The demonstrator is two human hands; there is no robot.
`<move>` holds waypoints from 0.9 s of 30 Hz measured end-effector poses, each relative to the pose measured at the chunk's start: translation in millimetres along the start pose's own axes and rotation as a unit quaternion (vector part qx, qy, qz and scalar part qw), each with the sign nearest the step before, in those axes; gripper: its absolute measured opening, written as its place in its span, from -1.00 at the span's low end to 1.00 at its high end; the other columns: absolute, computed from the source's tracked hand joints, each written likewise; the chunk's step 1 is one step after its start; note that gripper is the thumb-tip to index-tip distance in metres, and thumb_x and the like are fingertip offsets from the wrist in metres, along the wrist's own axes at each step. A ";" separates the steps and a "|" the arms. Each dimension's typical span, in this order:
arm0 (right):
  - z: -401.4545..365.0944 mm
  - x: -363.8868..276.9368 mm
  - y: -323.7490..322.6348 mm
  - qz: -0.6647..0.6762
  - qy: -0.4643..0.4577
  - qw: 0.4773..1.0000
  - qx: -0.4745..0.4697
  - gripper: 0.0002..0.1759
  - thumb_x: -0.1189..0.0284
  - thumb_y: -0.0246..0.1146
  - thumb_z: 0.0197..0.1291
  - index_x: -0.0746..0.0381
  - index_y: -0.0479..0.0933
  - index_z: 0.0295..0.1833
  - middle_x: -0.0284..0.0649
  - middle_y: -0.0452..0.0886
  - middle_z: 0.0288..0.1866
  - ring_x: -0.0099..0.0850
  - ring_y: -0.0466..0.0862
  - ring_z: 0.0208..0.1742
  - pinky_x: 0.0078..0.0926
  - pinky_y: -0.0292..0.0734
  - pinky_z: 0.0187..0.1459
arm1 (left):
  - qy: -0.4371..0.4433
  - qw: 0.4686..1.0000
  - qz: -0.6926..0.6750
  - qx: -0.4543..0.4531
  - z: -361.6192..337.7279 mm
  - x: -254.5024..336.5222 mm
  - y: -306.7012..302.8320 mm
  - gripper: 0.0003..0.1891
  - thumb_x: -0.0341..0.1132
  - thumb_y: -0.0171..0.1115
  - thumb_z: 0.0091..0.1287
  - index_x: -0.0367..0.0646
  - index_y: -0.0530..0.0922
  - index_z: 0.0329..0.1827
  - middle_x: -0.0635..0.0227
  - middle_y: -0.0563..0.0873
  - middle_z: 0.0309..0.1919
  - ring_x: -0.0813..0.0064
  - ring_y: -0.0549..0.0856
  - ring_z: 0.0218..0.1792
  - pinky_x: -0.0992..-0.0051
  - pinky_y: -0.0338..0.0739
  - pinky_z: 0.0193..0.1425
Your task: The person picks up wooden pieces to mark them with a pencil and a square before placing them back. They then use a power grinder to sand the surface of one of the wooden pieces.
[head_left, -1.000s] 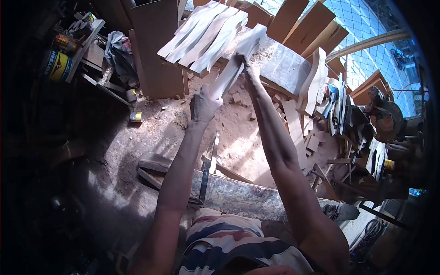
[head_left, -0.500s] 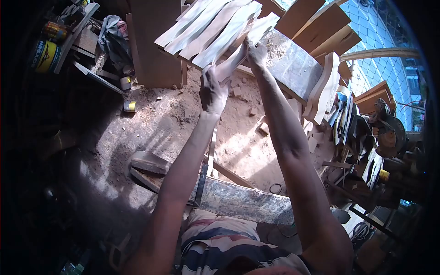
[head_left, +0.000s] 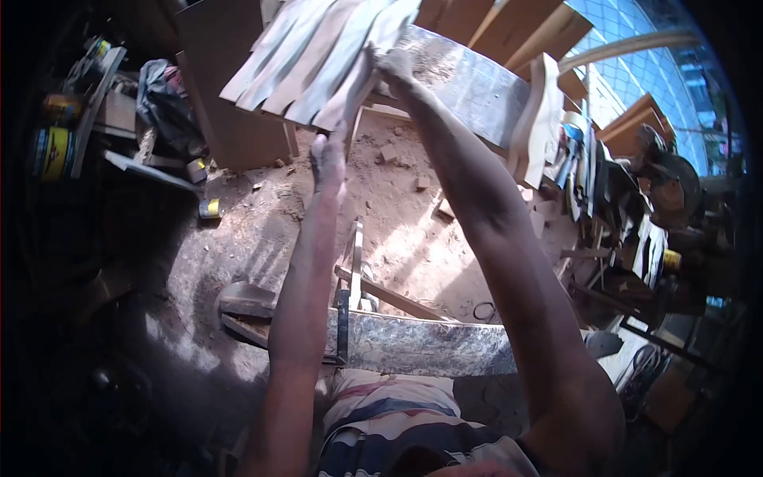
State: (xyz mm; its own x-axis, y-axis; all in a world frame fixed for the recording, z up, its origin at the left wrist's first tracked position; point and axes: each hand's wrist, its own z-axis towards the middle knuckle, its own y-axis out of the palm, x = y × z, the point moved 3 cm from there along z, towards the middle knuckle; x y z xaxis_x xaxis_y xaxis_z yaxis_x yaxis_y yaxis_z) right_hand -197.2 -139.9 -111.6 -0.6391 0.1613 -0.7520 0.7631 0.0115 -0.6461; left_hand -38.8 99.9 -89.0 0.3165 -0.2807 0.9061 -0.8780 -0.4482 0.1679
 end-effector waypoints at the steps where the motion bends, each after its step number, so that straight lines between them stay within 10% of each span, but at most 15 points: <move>1: -11.3 1.5 -10.5 0.048 0.014 0.999 0.004 -0.27 -0.16 0.33 0.48 0.44 0.76 -0.02 0.31 0.82 -0.11 0.22 0.85 0.01 0.08 0.73 0.11 | -0.003 0.999 0.002 -0.047 11.1 -11.0 -8.3 -0.67 0.09 0.59 0.41 0.08 0.78 -0.06 0.61 0.71 -0.26 0.71 0.65 -0.19 0.45 0.49 -0.05; 4: -107.2 -27.7 -54.4 0.145 0.012 0.987 0.062 0.05 -0.06 0.56 0.26 0.54 0.37 0.53 0.41 0.75 0.20 0.23 0.74 0.35 0.00 0.60 0.43 | -0.046 0.996 0.037 -0.061 0.3 -10.7 -28.6 -0.49 0.09 0.53 0.45 -0.02 0.72 0.29 0.46 0.74 0.12 0.59 0.66 0.13 0.28 0.52 0.24; 7: -239.8 10.1 -59.4 0.211 -0.049 0.976 0.022 0.18 0.03 0.65 0.23 0.41 0.14 0.69 0.32 0.68 0.30 0.06 0.74 0.33 -0.12 0.60 0.41 | -0.031 0.994 0.104 -0.026 -40.8 -18.9 -39.3 -0.32 0.03 0.46 0.51 -0.14 0.56 0.57 0.23 0.65 0.44 0.30 0.60 0.45 -0.02 0.49 0.47; 11: -472.7 122.1 -47.2 0.192 0.150 0.968 -0.066 -0.76 0.33 0.30 0.56 0.18 0.61 0.20 0.01 0.83 -0.05 0.07 0.83 0.00 -0.03 0.70 0.04 | -0.076 0.960 0.201 -0.180 -117.8 -45.4 20.5 -0.32 0.08 0.42 0.56 -0.27 0.59 0.53 0.19 0.73 0.34 0.26 0.71 0.34 0.14 0.53 0.48; 15: -673.8 167.6 -104.2 0.072 0.284 0.953 -0.077 -0.68 0.27 0.13 0.74 0.25 0.60 0.29 0.05 0.85 -0.15 -0.08 0.92 0.00 -0.14 0.75 -0.04 | -0.035 0.938 0.236 -0.250 -161.7 -57.4 138.5 -0.22 0.22 0.53 0.43 -0.36 0.68 0.38 0.18 0.82 0.14 0.46 0.75 0.12 0.42 0.62 0.30; 21: -822.3 182.7 -204.2 -0.010 0.364 0.931 -0.016 -0.67 0.29 0.13 0.74 0.26 0.62 0.32 0.01 0.83 -0.21 -0.06 0.87 -0.19 -0.15 0.73 -0.11 | -0.226 0.867 0.314 -0.314 -130.3 -113.3 303.6 0.22 0.62 0.59 -0.02 -0.29 0.64 0.48 0.04 0.76 0.31 0.29 0.72 0.28 0.21 0.63 0.29; 27: -841.6 197.5 -225.3 0.049 0.404 0.900 0.154 -0.59 0.35 0.25 0.63 0.34 0.58 0.42 -0.08 0.81 -0.26 -0.27 0.87 -0.16 -0.20 0.71 -0.12 | -0.184 0.901 0.124 -0.374 -159.8 -126.8 293.5 -0.28 0.20 0.67 0.23 -0.19 0.81 0.26 0.21 0.86 0.14 0.37 0.81 0.11 0.26 0.78 0.10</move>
State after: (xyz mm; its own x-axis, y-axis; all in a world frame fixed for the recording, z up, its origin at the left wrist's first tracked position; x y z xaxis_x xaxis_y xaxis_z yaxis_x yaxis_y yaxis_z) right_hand -415.0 719.9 -4.7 -0.1961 0.8135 -0.5475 0.6703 -0.2963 -0.6803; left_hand -394.0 139.6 -92.5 0.0546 -0.6169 0.7851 -0.8908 0.3252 0.3175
